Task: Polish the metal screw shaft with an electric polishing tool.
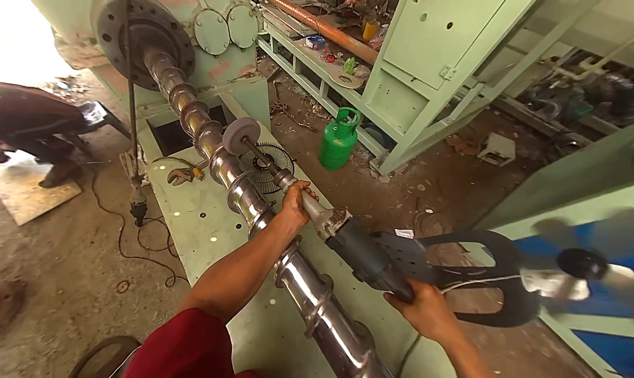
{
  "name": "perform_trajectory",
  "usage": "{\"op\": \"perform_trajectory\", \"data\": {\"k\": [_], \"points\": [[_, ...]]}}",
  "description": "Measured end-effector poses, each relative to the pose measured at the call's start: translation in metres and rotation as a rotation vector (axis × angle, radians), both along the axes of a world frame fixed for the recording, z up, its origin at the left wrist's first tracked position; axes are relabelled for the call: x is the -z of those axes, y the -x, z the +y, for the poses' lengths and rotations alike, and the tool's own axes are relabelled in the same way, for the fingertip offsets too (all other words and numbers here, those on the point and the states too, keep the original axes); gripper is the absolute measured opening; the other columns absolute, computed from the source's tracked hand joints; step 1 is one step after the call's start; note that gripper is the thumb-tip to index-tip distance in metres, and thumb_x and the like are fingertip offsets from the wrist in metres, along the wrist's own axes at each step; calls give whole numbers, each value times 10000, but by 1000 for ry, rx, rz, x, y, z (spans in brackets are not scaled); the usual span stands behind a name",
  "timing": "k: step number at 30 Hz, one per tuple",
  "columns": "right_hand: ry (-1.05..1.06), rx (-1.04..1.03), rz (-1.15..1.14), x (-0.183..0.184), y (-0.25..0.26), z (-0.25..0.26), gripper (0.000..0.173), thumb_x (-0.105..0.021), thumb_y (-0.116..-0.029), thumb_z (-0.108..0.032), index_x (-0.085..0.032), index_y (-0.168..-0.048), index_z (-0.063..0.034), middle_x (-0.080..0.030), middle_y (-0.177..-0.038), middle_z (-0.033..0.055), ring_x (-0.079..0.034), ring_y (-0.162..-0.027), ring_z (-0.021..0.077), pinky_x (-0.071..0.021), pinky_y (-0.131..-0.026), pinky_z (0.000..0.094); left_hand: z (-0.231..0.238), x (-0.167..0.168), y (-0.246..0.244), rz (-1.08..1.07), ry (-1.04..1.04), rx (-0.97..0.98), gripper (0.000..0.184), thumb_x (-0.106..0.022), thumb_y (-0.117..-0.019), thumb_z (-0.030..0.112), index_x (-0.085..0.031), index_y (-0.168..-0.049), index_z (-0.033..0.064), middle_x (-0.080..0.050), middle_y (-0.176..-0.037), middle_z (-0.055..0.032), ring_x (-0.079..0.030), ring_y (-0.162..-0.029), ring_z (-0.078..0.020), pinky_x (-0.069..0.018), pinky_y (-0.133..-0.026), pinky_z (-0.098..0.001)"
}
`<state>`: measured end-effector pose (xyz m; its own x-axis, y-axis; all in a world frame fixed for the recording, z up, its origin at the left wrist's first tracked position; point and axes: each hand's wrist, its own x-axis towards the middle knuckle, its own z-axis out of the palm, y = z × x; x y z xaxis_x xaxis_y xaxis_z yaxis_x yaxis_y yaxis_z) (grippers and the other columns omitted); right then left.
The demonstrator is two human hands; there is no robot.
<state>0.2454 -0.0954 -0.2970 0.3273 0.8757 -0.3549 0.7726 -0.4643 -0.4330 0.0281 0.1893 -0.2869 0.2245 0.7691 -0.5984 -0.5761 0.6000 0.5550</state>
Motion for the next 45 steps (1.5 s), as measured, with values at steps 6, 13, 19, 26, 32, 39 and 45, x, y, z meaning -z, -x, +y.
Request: {"op": "perform_trajectory", "data": {"k": [6, 13, 19, 26, 32, 39, 45], "points": [[31, 11, 79, 6, 0, 1, 378, -803, -806, -482, -730, -966, -147, -699, -788, 61, -696, -767, 251, -560, -719, 568, 2, 5, -1, 53, 25, 12, 102, -626, -915, 143, -525, -909, 153, -488, -672, -1, -517, -532, -138, -516, -540, -315], [25, 12, 94, 8, -1, 1, 377, -802, -806, -480, -737, -970, -147, -700, -788, 56, -694, -767, 248, -559, -723, 564, 1, 4, -1, 72, 23, 16, 95, -620, -920, 143, -527, -907, 152, -495, -679, -1, -529, -548, -144, -523, -554, -322], [13, -12, 7, -1, -4, 0, 385, -778, -826, -487, -751, -1019, -154, -723, -820, 75, -713, -812, 284, -560, -753, 590, -4, 1, 1, -35, -24, -17, 95, -627, -912, 137, -535, -891, 146, -518, -678, -8, -551, -558, -142, -535, -561, -313], [-76, -64, -102, -7, -5, -6, 376, -747, -824, -483, -738, -964, -133, -706, -763, 88, -713, -757, 305, -559, -690, 593, -11, -6, 5, -107, -66, -31, 90, -605, -915, 141, -527, -873, 157, -503, -658, 6, -545, -558, -132, -533, -586, -305], [-142, -81, -172, -17, -1, -9, 365, -741, -811, -472, -735, -933, -128, -692, -715, 97, -710, -706, 320, -552, -635, 595, -16, -13, 10, -163, -85, -55, 130, -600, -923, 144, -519, -823, 161, -503, -653, 7, -541, -551, -126, -534, -588, -291], [-181, -110, -252, -35, 4, -13, 347, -746, -798, -435, -734, -929, -113, -678, -686, 121, -702, -670, 354, -531, -590, 604, -24, -18, 19, -211, -115, -77, 131, -584, -933, 161, -525, -816, 165, -503, -660, 14, -545, -560, -124, -540, -602, -292], [-218, -140, -322, -49, 8, -19, 353, -747, -785, -397, -750, -977, -101, -680, -682, 135, -699, -651, 377, -520, -567, 620, -34, -24, 27, -261, -113, -109, 118, -582, -931, 159, -534, -824, 170, -508, -660, 18, -555, -568, -122, -544, -617, -292]]}}
